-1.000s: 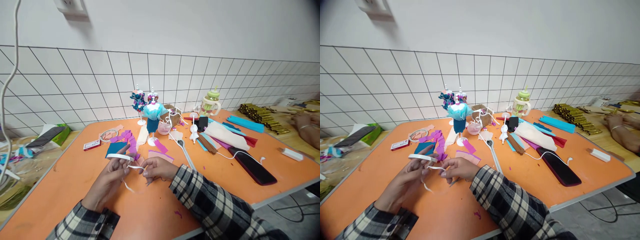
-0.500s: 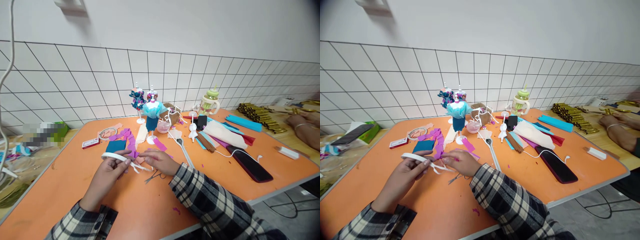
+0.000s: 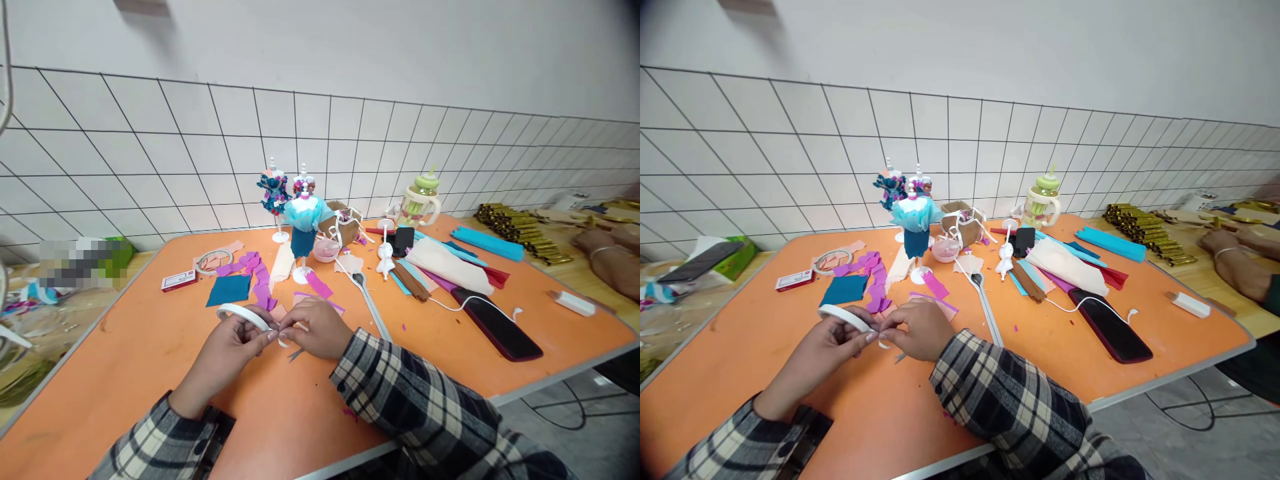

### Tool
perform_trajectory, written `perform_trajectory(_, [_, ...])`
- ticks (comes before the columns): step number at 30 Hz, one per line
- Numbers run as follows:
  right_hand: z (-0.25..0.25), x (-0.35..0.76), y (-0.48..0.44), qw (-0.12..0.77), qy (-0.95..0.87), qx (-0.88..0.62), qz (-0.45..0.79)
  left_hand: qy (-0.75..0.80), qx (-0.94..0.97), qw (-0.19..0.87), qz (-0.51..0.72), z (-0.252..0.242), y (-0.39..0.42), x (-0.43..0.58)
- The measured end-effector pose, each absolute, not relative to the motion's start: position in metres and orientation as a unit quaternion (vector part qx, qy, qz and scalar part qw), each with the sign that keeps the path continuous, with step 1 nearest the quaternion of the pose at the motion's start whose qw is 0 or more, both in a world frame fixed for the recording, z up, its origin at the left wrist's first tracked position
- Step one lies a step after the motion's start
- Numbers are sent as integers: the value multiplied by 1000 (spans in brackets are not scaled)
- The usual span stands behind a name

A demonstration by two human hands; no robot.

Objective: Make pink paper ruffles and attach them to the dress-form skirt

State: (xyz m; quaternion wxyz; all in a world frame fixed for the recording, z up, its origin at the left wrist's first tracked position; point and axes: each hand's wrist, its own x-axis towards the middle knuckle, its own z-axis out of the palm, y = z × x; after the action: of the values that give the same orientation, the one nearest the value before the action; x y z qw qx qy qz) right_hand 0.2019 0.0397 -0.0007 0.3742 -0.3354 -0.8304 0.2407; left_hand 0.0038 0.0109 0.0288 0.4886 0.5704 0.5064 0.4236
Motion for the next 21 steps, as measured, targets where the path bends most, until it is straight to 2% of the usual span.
perform_trajectory(3, [2, 202, 35, 385, -856, -328, 107, 488, 560, 497, 448, 29, 5, 7])
perform_trajectory(7, [-2, 199, 24, 482, -840, -250, 0, 429, 515, 562, 485, 35, -7, 14])
perform_trajectory(10, [-3, 196, 17, 529, -821, -212, 5, 401, 476, 622, 474, 43, -16, 15])
perform_trajectory(17, [6, 184, -2, 576, -800, -162, 40, 411, 497, 635, 425, 56, -32, 9])
perform_trajectory(21, [15, 201, 3, 562, -781, -262, 74, 440, 463, 588, 495, 60, -22, -10])
